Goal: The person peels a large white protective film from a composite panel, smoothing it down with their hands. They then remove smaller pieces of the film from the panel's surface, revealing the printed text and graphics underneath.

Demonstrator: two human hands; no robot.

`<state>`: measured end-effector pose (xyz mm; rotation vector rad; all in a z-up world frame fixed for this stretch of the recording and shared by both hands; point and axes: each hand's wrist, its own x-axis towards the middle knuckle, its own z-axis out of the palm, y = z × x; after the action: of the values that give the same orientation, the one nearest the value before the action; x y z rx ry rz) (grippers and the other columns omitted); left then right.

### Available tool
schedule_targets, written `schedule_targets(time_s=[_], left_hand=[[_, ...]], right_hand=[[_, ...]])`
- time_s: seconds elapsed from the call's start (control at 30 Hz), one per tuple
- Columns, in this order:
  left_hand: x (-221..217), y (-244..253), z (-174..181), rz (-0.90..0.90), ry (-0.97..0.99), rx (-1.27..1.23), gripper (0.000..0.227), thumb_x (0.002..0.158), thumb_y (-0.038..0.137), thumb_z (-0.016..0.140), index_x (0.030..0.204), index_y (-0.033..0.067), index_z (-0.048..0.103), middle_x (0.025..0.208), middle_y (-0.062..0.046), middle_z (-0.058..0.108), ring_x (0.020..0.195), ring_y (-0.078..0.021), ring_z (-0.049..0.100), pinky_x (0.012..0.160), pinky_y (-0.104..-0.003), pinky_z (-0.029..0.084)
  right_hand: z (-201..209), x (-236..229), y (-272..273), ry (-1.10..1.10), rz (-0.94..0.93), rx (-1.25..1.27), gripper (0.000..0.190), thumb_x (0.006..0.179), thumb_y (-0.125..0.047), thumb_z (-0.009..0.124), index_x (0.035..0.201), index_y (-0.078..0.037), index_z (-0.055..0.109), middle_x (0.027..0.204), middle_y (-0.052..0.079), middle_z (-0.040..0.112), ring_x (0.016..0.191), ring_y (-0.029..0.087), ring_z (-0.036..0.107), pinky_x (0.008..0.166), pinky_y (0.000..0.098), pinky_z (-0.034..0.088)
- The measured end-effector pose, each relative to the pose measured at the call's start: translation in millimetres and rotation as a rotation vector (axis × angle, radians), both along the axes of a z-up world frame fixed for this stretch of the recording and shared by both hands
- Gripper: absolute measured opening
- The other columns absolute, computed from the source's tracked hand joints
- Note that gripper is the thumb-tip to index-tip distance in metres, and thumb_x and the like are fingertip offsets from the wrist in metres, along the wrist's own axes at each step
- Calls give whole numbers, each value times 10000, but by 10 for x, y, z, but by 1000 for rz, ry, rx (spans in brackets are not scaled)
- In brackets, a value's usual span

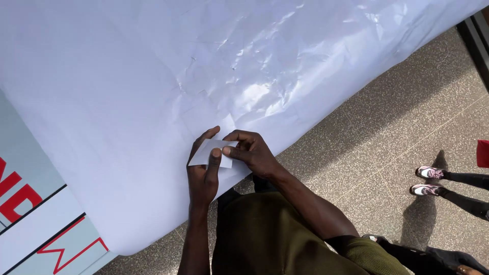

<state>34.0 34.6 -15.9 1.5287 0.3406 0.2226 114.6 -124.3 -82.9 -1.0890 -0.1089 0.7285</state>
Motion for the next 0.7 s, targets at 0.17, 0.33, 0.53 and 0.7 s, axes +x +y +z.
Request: schedule_targets(time_s=[0.17,0.33,0.53,0.7], left_hand=[[532,-621,-23,-355,-6,75,726,1090,425,716,1680,49,521,1669,-243,586,1559,-469,539,1283,-615,419],[1471,-1326,76,-440,-18,304,652,1188,397,618,1687,1,480,1700,-315,511,1611,-565,408,1333,-692,282],[1998,-1598,-294,-535,92,906,1235,941,762,793,1824,56,296,1889,-292,166,1756,-498,79,1426,-618,-31],[2060,-1527,-305,-632,158,993,1266,950,805,775,1853,95,242,1923,-235,67,1784,-436,36,1444,-586,-39]], right_hand=[[-270,809,-802,-43,-201,-47,161,1022,-104,850,1123,2,783,920,95,805,749,193,810,691,306,665],[24,1544,-1805,3,-540,-46,202,1071,-140,777,1221,-20,714,1003,86,807,896,227,848,817,325,713],[346,2082,-2888,15,-825,6,144,1141,-221,673,1215,-115,608,1069,122,819,1048,247,873,906,324,746],[139,2209,-3222,-66,-800,-34,245,1144,-301,676,1304,-128,606,1177,155,826,1172,266,870,979,358,758]])
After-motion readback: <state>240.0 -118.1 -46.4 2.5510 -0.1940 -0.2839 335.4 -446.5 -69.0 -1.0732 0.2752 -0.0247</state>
